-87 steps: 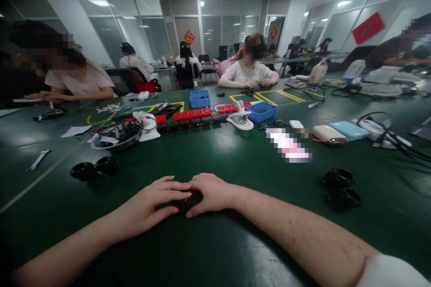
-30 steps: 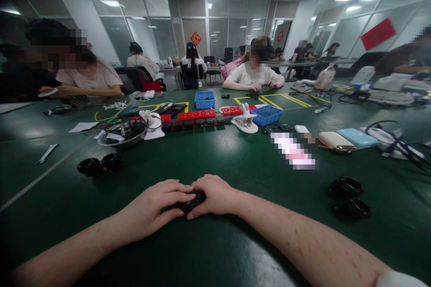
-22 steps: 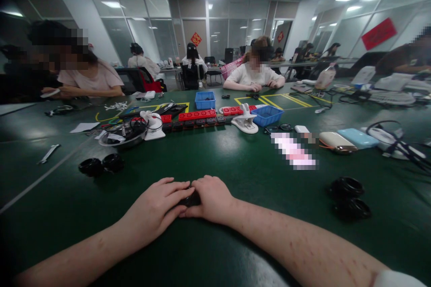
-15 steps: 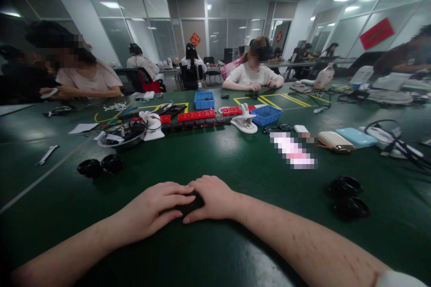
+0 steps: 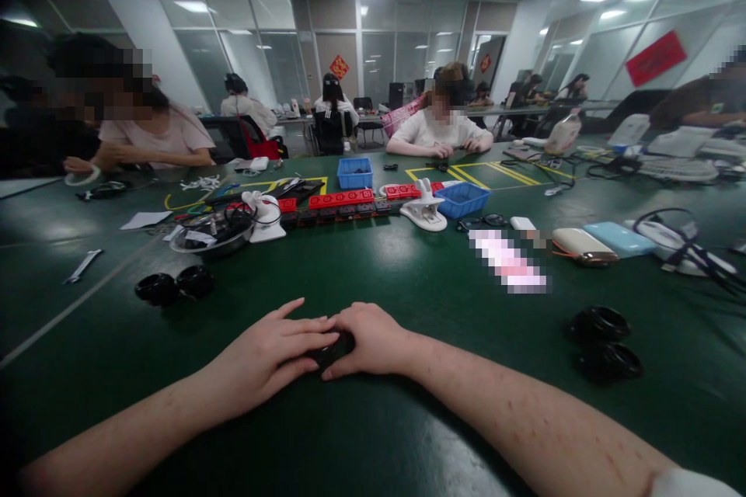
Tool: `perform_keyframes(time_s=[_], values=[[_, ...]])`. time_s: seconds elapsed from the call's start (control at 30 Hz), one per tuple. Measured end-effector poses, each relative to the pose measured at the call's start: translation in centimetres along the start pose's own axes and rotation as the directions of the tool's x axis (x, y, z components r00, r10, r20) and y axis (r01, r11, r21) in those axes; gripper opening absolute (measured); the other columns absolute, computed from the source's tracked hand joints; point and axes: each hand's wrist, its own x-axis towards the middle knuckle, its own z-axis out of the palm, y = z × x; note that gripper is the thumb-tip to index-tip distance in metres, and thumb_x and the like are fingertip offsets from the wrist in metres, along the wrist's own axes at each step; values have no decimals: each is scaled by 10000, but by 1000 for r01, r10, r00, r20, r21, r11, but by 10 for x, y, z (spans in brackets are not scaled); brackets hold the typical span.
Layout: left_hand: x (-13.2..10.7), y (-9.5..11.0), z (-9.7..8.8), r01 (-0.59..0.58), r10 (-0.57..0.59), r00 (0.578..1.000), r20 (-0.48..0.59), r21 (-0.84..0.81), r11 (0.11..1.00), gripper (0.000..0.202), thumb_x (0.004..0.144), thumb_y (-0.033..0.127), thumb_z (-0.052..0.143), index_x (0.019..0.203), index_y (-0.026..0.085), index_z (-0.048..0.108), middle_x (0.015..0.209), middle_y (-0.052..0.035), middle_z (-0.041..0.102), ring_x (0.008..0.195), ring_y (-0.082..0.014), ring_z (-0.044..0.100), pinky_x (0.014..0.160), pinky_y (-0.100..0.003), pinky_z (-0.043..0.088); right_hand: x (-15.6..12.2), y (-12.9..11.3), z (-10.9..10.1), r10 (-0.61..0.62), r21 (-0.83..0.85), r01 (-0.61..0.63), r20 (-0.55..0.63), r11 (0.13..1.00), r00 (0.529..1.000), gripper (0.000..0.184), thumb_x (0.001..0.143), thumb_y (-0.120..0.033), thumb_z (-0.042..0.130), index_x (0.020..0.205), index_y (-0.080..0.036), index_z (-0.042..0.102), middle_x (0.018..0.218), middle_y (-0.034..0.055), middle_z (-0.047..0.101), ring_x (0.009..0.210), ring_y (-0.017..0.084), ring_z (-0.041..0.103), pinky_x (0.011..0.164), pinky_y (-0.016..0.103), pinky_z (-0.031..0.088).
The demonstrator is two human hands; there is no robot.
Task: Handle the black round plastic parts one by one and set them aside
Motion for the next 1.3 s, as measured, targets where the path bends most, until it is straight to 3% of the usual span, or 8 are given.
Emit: perform_keyframes(time_s=[0.1, 0.2, 0.3, 0.6, 0.73, 0.97, 1.07, 1.3], values=[[0, 1, 4, 34, -31, 998, -55, 42, 999, 378, 798, 118, 534, 1157, 233, 502, 1178, -41, 572, 1082, -187, 520, 1024, -501, 240, 0, -8, 8, 86, -52, -92, -105, 994, 991, 438, 620, -447, 672, 949, -174, 574, 843, 36, 610, 760, 180, 532, 683, 295, 374], [1, 3, 4, 47, -43, 997, -64, 57, 997, 390, 782, 101, 540, 1155, 209, 504, 1166, -56, 578, 1079, -192, 520, 1023, -501, 240, -1, -12, 10, 93, -107, -106, -124, 989, 988, 451, 627, -484, 651, 930, -160, 571, 839, 54, 613, 765, 199, 541, 679, 313, 381], [2, 3, 0, 26, -25, 1000, -18, 22, 999, 377, 782, 105, 546, 1138, 224, 519, 1178, -45, 570, 1084, -188, 515, 1020, -492, 252, -2, -11, 7, 56, -105, -65, -88, 992, 995, 515, 605, -534, 657, 946, -159, 567, 873, 63, 610, 795, 212, 544, 696, 322, 387], [2, -4, -10, 6, 16, 994, 109, -199, 980, 407, 794, 128, 557, 1168, 280, 507, 1253, -12, 512, 1154, -177, 458, 1001, -424, 309, 0, -3, -11, -87, -70, 94, 89, 993, 992, 376, 642, -495, 657, 824, -173, 586, 775, 16, 561, 741, 159, 501, 667, 267, 362], [2, -2, -8, 19, 4, 993, 117, -195, 981, 390, 804, 128, 555, 1159, 283, 512, 1244, 9, 520, 1159, -169, 452, 1027, -440, 262, 1, 2, -11, -120, -50, 125, 101, 991, 988, 359, 641, -480, 669, 828, -181, 601, 761, 9, 541, 730, 149, 481, 657, 259, 348], [3, 7, 1, 111, -113, 993, -37, -48, 993, 371, 753, 97, 597, 1101, 216, 552, 1115, -49, 581, 1025, -205, 521, 896, -394, 411, 0, -8, 8, 86, -72, -92, -83, 993, 993, 457, 610, -519, 659, 889, -165, 584, 800, 34, 597, 735, 178, 517, 647, 284, 358], [3, 9, 5, 148, -149, 986, -78, -18, 989, 372, 728, 78, 610, 1077, 194, 554, 1065, -55, 586, 981, -212, 527, 861, -386, 432, -2, -12, 11, 113, -117, -126, -115, 985, 987, 466, 620, -534, 640, 876, -149, 581, 817, 59, 604, 754, 196, 523, 664, 306, 367], [2, 0, 0, 47, -46, 999, 16, -53, 998, 381, 788, 118, 555, 1147, 235, 508, 1188, -36, 543, 1081, -205, 488, 919, -387, 398, -2, -7, -9, -12, -33, 14, 54, 999, 998, 536, 608, -528, 662, 988, -163, 566, 882, 54, 598, 810, 198, 520, 728, 319, 386]])
